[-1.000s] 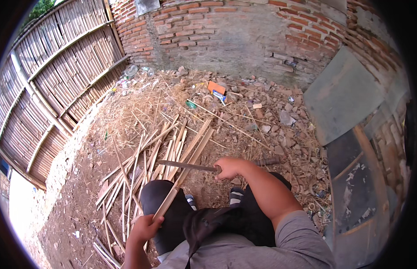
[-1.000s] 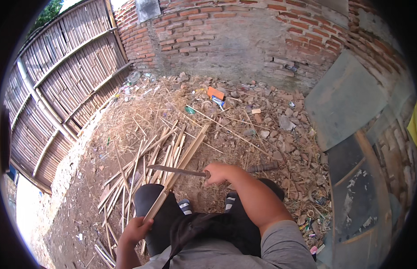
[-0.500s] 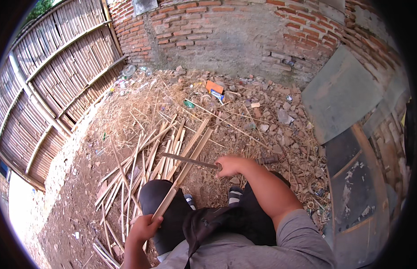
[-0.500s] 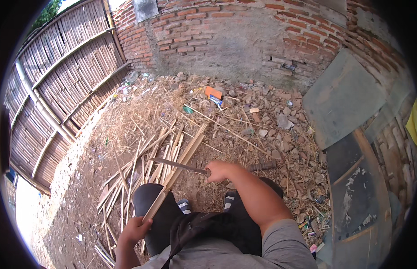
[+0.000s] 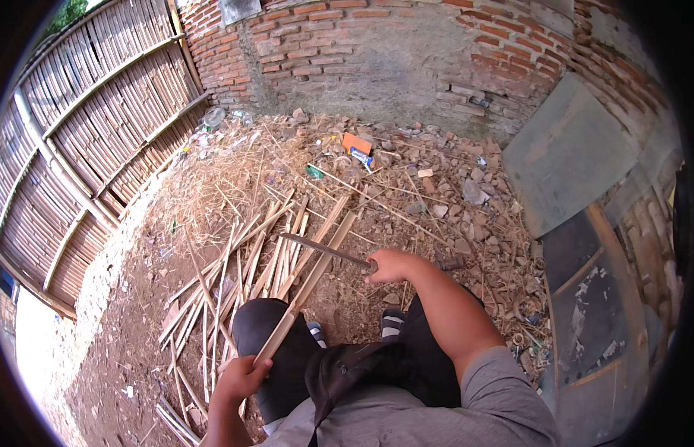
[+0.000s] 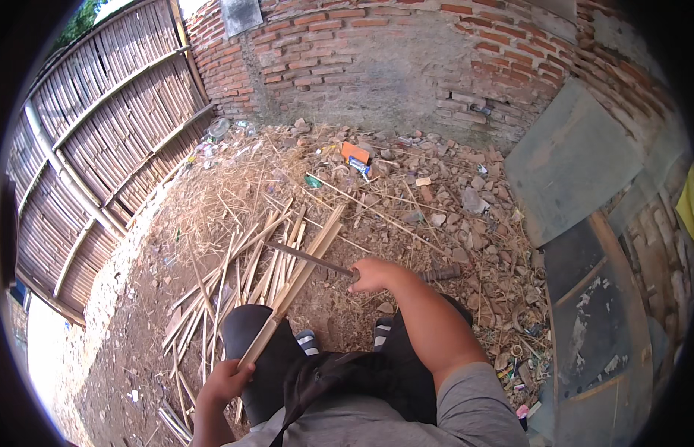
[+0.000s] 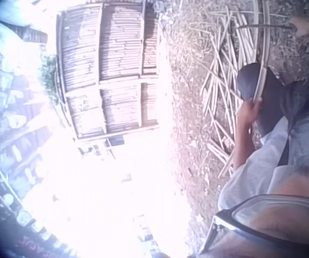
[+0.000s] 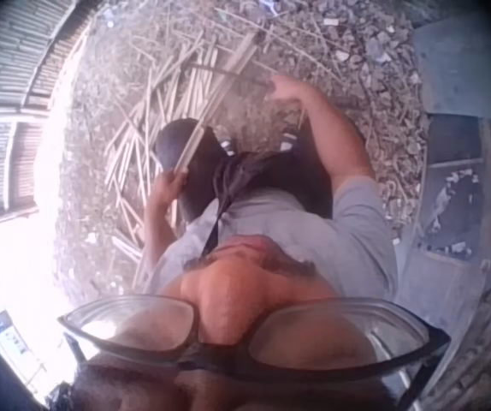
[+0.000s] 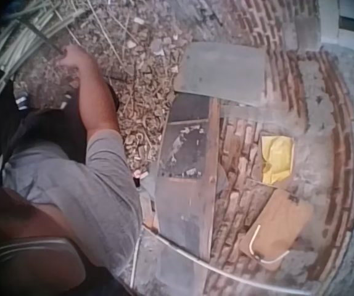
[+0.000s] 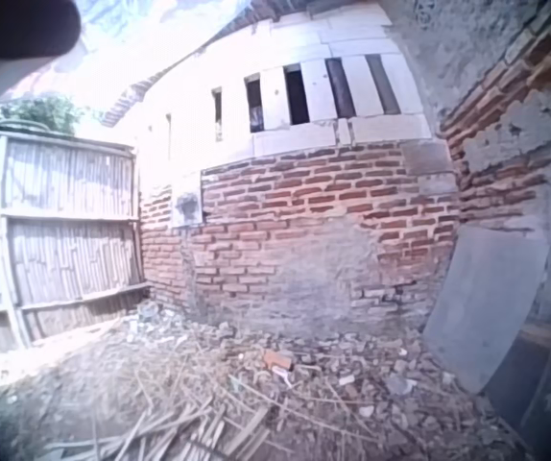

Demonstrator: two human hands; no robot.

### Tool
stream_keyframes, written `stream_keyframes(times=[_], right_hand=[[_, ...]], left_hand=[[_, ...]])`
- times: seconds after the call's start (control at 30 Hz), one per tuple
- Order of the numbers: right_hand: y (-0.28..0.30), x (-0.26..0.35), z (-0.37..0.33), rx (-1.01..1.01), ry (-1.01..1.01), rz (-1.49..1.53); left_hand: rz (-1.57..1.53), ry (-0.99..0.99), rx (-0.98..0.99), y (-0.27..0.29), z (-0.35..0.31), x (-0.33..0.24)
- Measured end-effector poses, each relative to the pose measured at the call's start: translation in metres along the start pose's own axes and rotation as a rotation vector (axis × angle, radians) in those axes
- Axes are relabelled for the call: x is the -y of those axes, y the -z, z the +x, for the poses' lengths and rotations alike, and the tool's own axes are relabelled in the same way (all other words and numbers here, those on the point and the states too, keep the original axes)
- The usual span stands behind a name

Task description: The person is shaving a thin strip of bamboo with a machete while holding the wood against their leg.

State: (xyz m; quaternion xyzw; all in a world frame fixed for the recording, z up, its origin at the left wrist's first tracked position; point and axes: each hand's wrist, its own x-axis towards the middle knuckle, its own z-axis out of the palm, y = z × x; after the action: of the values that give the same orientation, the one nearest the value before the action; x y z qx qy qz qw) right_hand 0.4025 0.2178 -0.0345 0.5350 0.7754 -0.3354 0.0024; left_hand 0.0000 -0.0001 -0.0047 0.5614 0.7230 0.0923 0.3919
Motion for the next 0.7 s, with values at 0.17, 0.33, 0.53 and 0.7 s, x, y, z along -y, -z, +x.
stream_keyframes(times=[0.17,0.33,0.53,0.7], right_hand=[[-0.012,0.004,0.003,0.009,0.077,-0.025],[0.011,-0.004,0.006,0.123,0.047,0.034],[-0.016,-0.019,0.014,-0.124,0.034,-0.009],[-0.026,0.029,0.004,0.111,0.248,-0.152]], left_hand=[[-0.012,0.007,0.018,0.002,-0.003,-0.004],[0.047,-0.062,-0.016,0.000,-0.001,0.004],[0.064,-0.077,-0.017,0.000,0.002,0.003],[0.011,0.010,0.002,0.001,-0.002,0.000]])
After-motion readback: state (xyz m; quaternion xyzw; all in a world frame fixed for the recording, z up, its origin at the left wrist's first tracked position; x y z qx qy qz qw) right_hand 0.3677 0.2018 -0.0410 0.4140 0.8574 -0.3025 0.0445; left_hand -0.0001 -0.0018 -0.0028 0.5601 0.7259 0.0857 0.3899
